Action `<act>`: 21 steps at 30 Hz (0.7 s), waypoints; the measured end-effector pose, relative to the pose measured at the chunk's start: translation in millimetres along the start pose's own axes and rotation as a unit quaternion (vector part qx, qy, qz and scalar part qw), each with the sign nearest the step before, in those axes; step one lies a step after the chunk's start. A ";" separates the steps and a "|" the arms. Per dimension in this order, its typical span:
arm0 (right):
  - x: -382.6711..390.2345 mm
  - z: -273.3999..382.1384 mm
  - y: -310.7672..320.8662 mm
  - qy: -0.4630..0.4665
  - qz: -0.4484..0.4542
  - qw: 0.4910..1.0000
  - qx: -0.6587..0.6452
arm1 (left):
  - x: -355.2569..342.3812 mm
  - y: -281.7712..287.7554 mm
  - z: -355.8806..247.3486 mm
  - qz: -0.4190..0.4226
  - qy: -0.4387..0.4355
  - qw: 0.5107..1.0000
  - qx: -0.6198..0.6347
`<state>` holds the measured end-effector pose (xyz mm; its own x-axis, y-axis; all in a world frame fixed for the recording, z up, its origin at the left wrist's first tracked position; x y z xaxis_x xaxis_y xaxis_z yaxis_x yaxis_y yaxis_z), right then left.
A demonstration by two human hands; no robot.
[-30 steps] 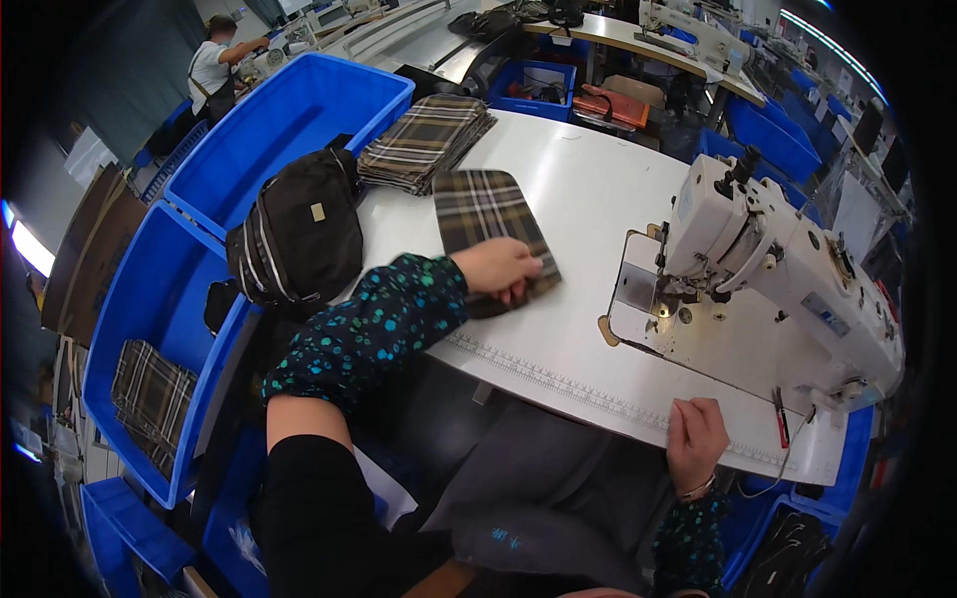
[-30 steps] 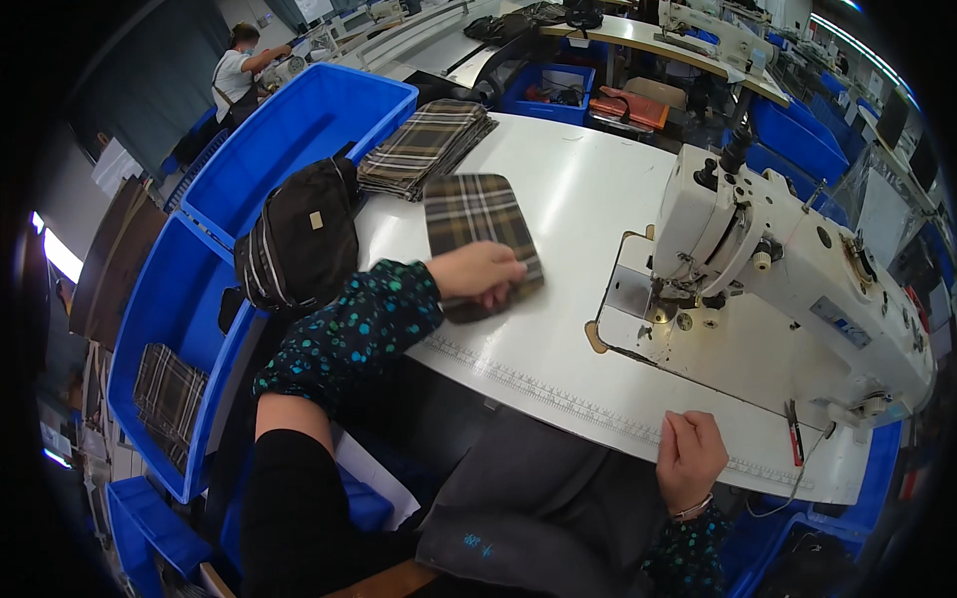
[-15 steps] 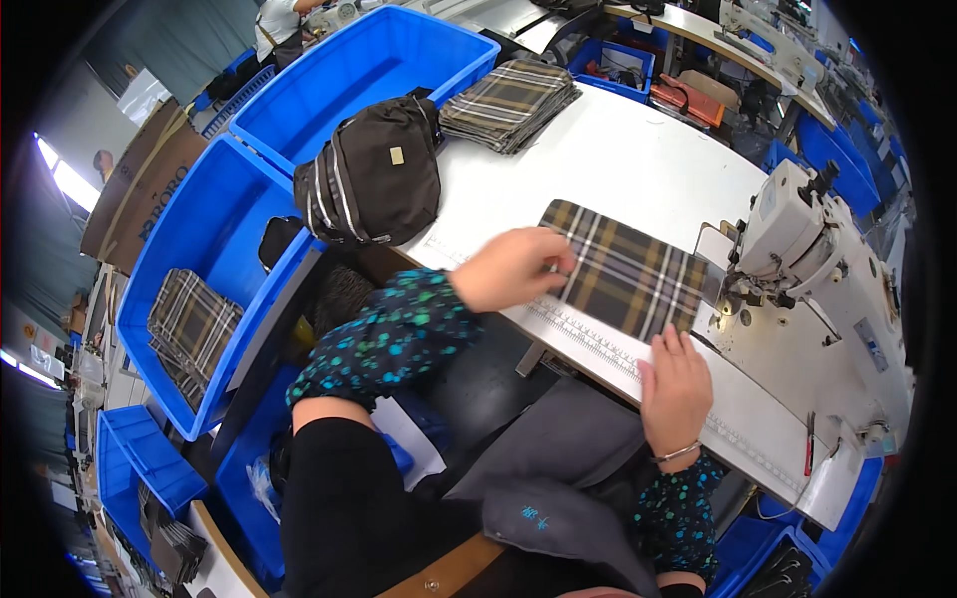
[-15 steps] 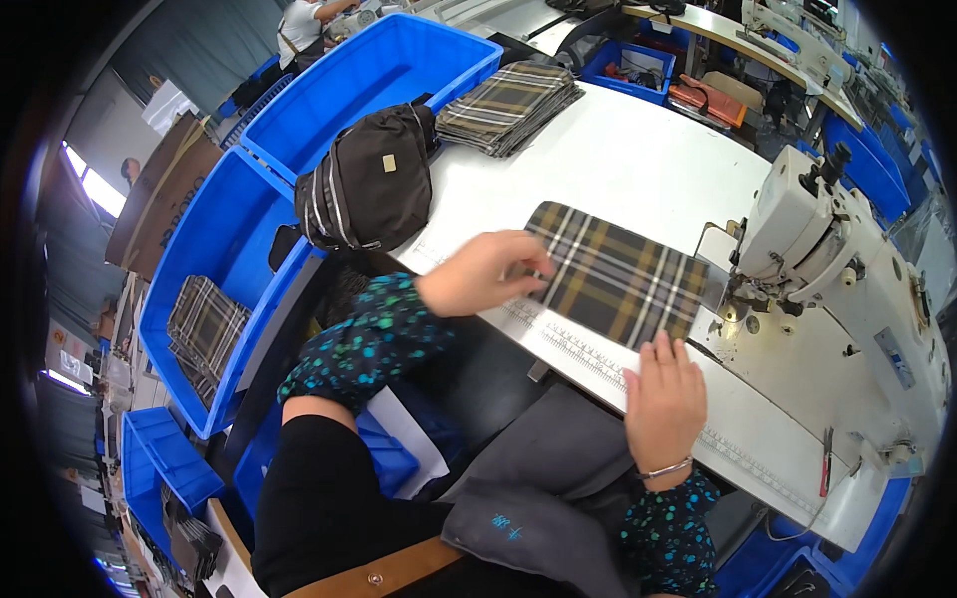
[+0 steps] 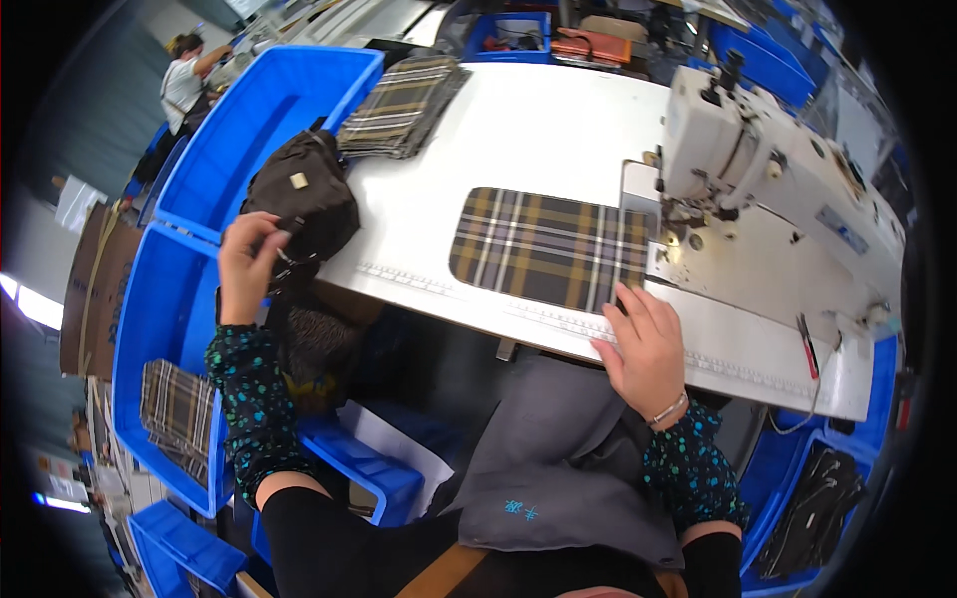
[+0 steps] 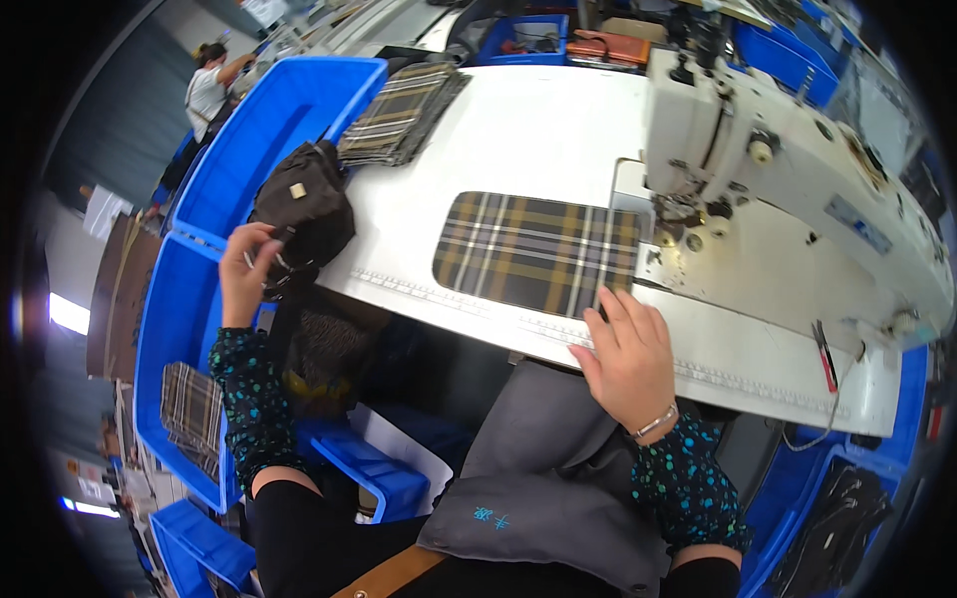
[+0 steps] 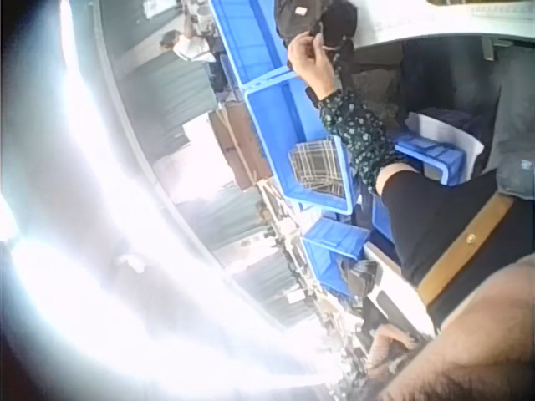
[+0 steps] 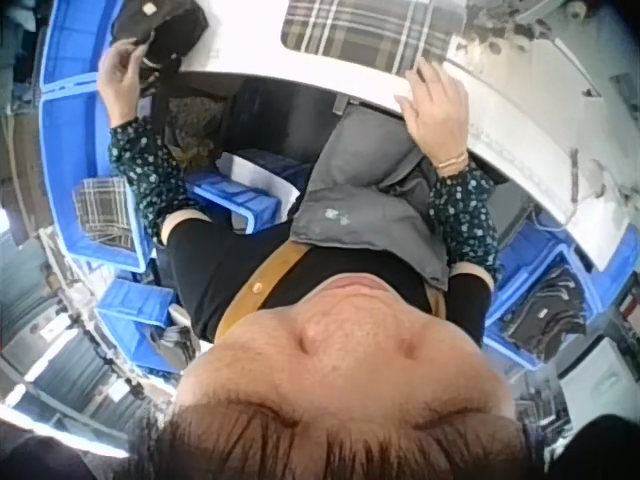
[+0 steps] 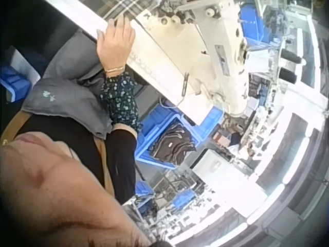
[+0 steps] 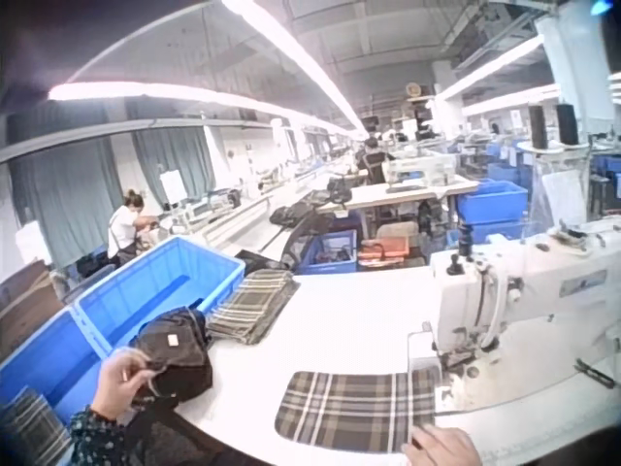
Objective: The person sews a zipper onto a plaid fabric pouch using an industrial sewing machine. They repeatedly align the zipper, guide the pouch under the needle, and stitch along the edge. After sewing, they cut the thread and place the finished pouch into a blue bin before retrieving another pouch to repeat the process.
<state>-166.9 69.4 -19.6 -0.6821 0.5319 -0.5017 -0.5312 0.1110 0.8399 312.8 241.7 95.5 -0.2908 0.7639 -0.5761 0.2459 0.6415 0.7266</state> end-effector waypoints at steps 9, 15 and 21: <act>0.8 -3.0 0.3 -0.019 -0.026 0.998 -0.057 | -69.1 59.2 -93.1 -0.235 -0.074 0.930 0.272; -18.1 17.3 66.6 -0.002 -0.090 0.947 -0.308 | -11.0 -14.7 -215.9 0.337 0.029 0.845 0.415; -21.3 59.9 68.2 0.096 0.177 0.816 -0.542 | 24.9 -78.2 -269.6 0.599 0.179 0.631 0.459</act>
<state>-158.5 115.9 60.7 -0.8999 0.2175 -0.3779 -0.3455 -0.8844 0.3137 37.0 191.7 125.2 0.4625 0.7805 0.4207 0.8721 -0.4860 -0.0571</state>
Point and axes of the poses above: each hand's wrist, its own x-axis away from the middle knuckle, its own y-axis out of the back of the hand, z = x × y, the point moved 2 cm from there along -x, towards the middle knuckle, and after that the axes turned 2 degrees about x, right-handed, at the moved point
